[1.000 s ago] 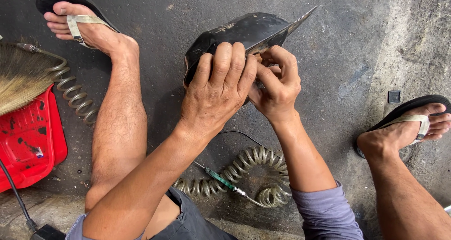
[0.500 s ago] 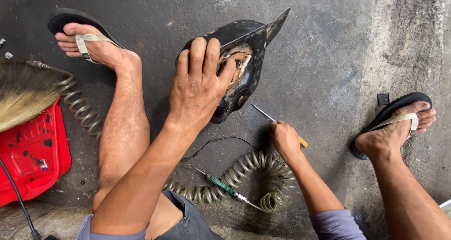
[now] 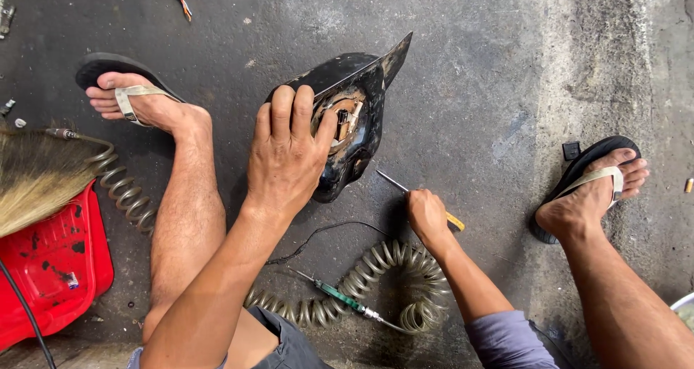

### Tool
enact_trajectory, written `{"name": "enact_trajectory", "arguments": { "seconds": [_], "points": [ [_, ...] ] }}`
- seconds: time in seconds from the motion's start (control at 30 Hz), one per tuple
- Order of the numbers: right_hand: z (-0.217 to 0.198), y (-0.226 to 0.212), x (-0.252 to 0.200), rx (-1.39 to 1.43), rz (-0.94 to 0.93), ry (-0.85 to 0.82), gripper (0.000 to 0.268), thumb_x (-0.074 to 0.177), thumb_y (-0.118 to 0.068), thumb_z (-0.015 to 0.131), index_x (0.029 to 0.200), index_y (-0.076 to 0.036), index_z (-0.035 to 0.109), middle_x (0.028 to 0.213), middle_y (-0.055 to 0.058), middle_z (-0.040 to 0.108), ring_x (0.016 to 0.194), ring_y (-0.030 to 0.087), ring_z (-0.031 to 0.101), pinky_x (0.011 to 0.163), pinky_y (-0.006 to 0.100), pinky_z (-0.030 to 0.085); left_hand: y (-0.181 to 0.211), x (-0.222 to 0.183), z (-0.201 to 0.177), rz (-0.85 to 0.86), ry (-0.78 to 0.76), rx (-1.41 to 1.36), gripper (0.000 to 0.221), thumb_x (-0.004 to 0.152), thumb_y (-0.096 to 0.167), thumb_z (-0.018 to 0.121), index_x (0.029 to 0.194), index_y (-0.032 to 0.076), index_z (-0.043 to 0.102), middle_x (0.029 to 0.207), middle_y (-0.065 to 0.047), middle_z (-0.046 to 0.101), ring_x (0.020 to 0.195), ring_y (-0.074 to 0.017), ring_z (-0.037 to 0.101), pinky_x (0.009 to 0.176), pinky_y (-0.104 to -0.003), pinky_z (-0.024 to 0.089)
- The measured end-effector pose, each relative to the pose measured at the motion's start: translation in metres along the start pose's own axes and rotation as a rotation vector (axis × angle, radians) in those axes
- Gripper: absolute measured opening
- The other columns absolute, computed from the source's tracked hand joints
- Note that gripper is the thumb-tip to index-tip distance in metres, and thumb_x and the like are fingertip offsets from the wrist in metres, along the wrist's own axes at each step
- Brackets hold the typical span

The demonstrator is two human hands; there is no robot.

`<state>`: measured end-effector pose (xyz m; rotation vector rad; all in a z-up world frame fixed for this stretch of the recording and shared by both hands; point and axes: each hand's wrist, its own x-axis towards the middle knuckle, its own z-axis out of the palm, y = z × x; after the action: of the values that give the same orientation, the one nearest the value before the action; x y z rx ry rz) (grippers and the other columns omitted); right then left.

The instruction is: Disassembling a fuel pump from a motorcycle tank and reinstalling the tank into the motorcycle frame

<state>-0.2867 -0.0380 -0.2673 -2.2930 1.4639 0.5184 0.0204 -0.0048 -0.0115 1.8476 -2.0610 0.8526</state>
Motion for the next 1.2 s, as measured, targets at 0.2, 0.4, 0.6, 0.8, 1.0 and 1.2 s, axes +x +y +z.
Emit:
{"name": "enact_trajectory", "arguments": {
  "seconds": [0.2, 0.4, 0.6, 0.8, 1.0, 1.2],
  "points": [
    [0.031, 0.021, 0.008, -0.271, 0.037, 0.112, 0.018, 0.096, -0.014, 0.057, 0.092, -0.019, 0.073, 0.078, -0.001, 0.075, 0.076, 0.024, 0.078, 0.064, 0.036, 0.063, -0.001, 0.003, -0.007, -0.005, -0.018, -0.014, 0.011, 0.095, 0.009, 0.066, 0.105, 0.011, 0.064, 0.116, -0.020, 0.056, 0.116, -0.0381, 0.052, 0.093, -0.044, 0.047],
    [-0.023, 0.030, -0.012, -0.022, -0.008, 0.080, 0.019, 0.094, -0.006, 0.055, 0.094, -0.007, 0.074, 0.085, 0.015, 0.074, 0.081, 0.042, 0.077, 0.070, 0.052, 0.063, -0.001, 0.003, -0.008, -0.012, -0.038, -0.031, 0.013, 0.094, 0.010, 0.067, 0.107, 0.010, 0.066, 0.117, -0.020, 0.056, 0.117, -0.0379, 0.052, 0.094, -0.044, 0.047],
    [-0.047, 0.045, -0.015, -0.060, 0.000, 0.127, 0.021, 0.094, -0.005, 0.057, 0.094, -0.010, 0.077, 0.083, 0.013, 0.076, 0.083, 0.038, 0.078, 0.073, 0.047, 0.064, 0.001, 0.000, 0.002, -0.004, -0.023, -0.010, 0.013, 0.094, 0.008, 0.067, 0.106, 0.010, 0.065, 0.117, -0.021, 0.057, 0.116, -0.0379, 0.052, 0.094, -0.044, 0.046],
    [-0.069, 0.012, 0.005, 0.711, -0.005, 0.267, 0.018, 0.089, -0.019, 0.074, 0.106, -0.020, 0.081, 0.094, 0.009, 0.079, 0.089, 0.033, 0.076, 0.078, 0.043, 0.061, 0.005, 0.002, -0.004, 0.009, -0.023, 0.004, 0.013, 0.093, 0.008, 0.068, 0.106, 0.011, 0.066, 0.115, -0.020, 0.057, 0.116, -0.0372, 0.053, 0.093, -0.044, 0.047],
    [-0.160, -0.099, -0.019, 1.283, -0.122, 0.431, 0.020, 0.075, -0.006, 0.086, 0.094, -0.010, 0.082, 0.076, 0.008, 0.078, 0.074, 0.009, 0.070, 0.072, 0.028, 0.059, 0.008, 0.003, -0.008, 0.019, -0.024, 0.007, 0.013, 0.094, 0.008, 0.068, 0.106, 0.011, 0.065, 0.115, -0.020, 0.058, 0.115, -0.0369, 0.054, 0.092, -0.044, 0.047],
    [-0.150, -0.115, 0.000, 1.196, -0.200, 0.528, 0.017, 0.074, -0.011, 0.090, 0.089, -0.017, 0.083, 0.082, 0.005, 0.079, 0.077, 0.014, 0.075, 0.070, 0.027, 0.057, 0.009, 0.005, -0.013, 0.030, -0.023, 0.013, 0.014, 0.093, 0.009, 0.070, 0.106, 0.011, 0.065, 0.114, -0.019, 0.058, 0.114, -0.0368, 0.054, 0.092, -0.044, 0.048]
  ]
}}
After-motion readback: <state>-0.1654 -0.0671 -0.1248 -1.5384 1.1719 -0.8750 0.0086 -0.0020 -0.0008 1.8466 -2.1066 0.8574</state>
